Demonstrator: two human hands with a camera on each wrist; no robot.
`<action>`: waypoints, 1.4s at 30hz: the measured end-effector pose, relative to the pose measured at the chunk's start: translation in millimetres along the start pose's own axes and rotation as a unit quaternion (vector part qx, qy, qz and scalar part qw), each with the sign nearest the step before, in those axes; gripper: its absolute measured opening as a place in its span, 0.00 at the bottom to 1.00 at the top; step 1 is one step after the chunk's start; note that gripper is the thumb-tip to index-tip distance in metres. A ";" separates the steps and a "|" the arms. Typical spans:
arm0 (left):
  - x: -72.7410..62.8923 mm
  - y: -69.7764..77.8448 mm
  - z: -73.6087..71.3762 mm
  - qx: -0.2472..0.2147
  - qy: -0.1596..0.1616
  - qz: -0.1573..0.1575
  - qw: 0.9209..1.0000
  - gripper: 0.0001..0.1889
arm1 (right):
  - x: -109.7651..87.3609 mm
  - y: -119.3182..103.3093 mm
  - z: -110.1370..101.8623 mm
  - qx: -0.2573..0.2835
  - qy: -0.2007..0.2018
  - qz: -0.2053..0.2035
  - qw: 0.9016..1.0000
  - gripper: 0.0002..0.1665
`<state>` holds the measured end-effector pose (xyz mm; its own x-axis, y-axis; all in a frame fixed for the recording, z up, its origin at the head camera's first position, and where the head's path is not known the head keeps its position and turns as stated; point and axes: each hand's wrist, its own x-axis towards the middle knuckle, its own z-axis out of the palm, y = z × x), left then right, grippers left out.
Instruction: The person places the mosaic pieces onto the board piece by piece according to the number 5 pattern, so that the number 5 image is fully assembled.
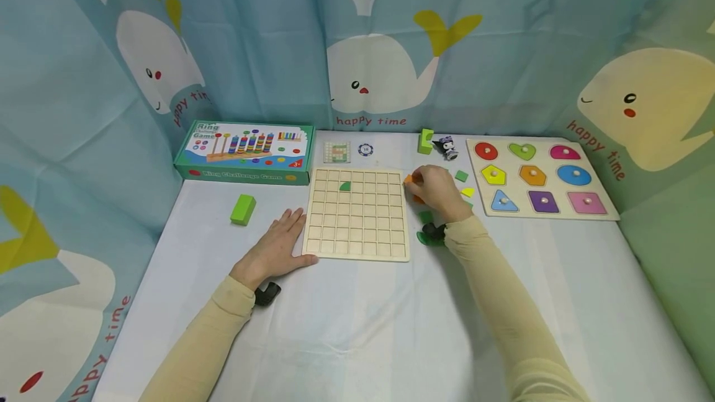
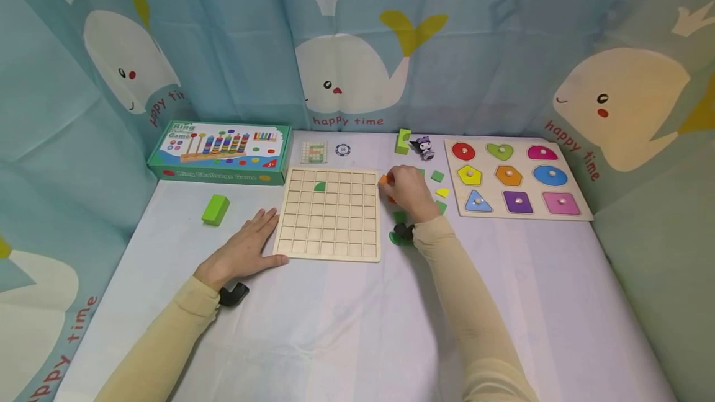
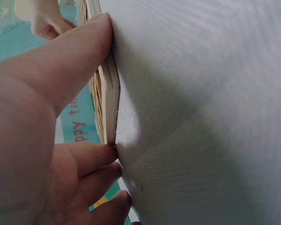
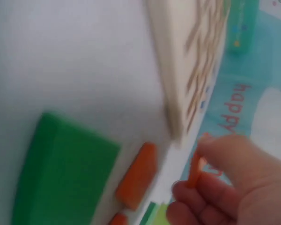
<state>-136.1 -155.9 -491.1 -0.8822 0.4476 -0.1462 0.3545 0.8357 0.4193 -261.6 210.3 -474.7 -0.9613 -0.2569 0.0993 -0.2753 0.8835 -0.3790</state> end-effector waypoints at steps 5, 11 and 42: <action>-0.7 -0.6 -0.1 0.006 0.002 0.001 1.000 0.52 | -0.8 -12.1 -1.7 0.029 0.018 -0.040 0.999 0.16; -0.4 -0.6 0.7 0.002 0.001 -0.001 1.000 0.53 | -3.3 -32.9 -2.6 0.045 0.009 -0.065 0.997 0.16; -0.8 0.4 -0.2 0.007 -0.008 -0.002 1.000 0.53 | 5.1 -95.5 31.0 0.006 -0.020 -0.192 0.981 0.13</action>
<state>-135.4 -156.0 -490.6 -0.8788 0.4488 -0.1624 0.3547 0.8419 0.4067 -239.9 112.5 -466.5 -0.7855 -0.5853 0.2010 -0.6168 0.7139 -0.3316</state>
